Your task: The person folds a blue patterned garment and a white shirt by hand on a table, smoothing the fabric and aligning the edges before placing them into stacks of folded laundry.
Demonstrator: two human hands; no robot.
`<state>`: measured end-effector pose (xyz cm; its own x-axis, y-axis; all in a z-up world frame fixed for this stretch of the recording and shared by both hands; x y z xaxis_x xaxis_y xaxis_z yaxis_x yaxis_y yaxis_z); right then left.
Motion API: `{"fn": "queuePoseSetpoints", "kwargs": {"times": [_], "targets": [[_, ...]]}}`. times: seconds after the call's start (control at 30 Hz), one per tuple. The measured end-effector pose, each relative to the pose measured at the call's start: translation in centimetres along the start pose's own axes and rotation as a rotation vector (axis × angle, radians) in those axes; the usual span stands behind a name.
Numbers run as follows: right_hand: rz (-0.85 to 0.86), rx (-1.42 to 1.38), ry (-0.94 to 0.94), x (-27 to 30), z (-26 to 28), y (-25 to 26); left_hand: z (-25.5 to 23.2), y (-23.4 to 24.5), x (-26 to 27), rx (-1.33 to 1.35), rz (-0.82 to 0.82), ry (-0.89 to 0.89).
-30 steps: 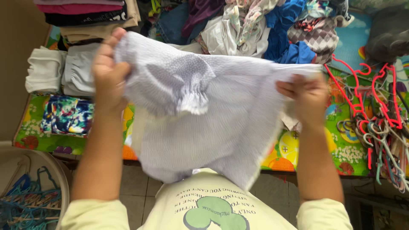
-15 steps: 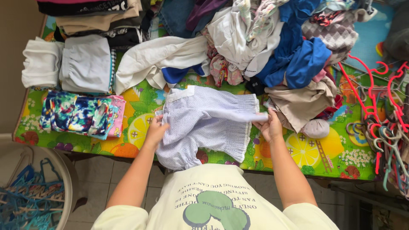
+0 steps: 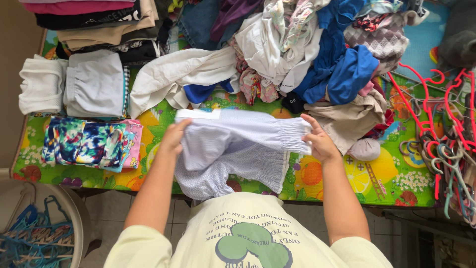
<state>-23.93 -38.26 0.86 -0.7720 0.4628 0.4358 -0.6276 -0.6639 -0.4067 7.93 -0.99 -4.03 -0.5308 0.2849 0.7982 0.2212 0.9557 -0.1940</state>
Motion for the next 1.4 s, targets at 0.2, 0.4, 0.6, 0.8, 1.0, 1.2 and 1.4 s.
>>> {"fn": "queuePoseSetpoints", "kwargs": {"times": [0.2, 0.4, 0.6, 0.8, 1.0, 1.2, 1.4], "targets": [[-0.071, 0.2, 0.294, 7.1, 5.7, -3.4, -6.0, -1.0, 15.1, 0.164, 0.216, -0.651], [-0.269, 0.398, 0.668, 12.5, 9.9, -7.8, -8.2, -1.3, 25.0, -0.323, 0.076, -1.191], [-0.682, 1.281, 1.209, 17.7, 11.7, -13.4, -7.8, -1.7, 30.8, -0.887, -0.46, -1.563], [-0.396, 0.938, 1.389, 21.2, 11.9, -16.2, -7.8, 1.0, 34.3, -0.515, -0.336, -1.767], [0.199, 0.409, 1.336, 25.1, 9.2, -18.1, -8.4, 4.1, 34.8, -0.023, -0.252, -1.777], [0.14, 0.404, 1.312, 25.2, 7.4, -16.3, -11.2, 0.9, 35.7, -0.081, -0.357, -1.801], [-0.348, 0.465, 0.678, 15.1, 5.1, -10.6, -13.9, -3.3, 23.4, -0.459, -0.323, -1.715]]}}
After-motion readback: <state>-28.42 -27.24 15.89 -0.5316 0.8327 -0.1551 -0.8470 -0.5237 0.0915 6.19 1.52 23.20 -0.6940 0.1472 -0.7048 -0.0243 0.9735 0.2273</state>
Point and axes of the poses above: each hand's wrist, its own x-axis away from the middle knuckle, its own y-axis out of the back of the hand, z = x × y, the point moved 2 cm from there along -x, towards the middle knuckle, and after that the axes turned 8 degrees about -z, right-handed, at the moved point
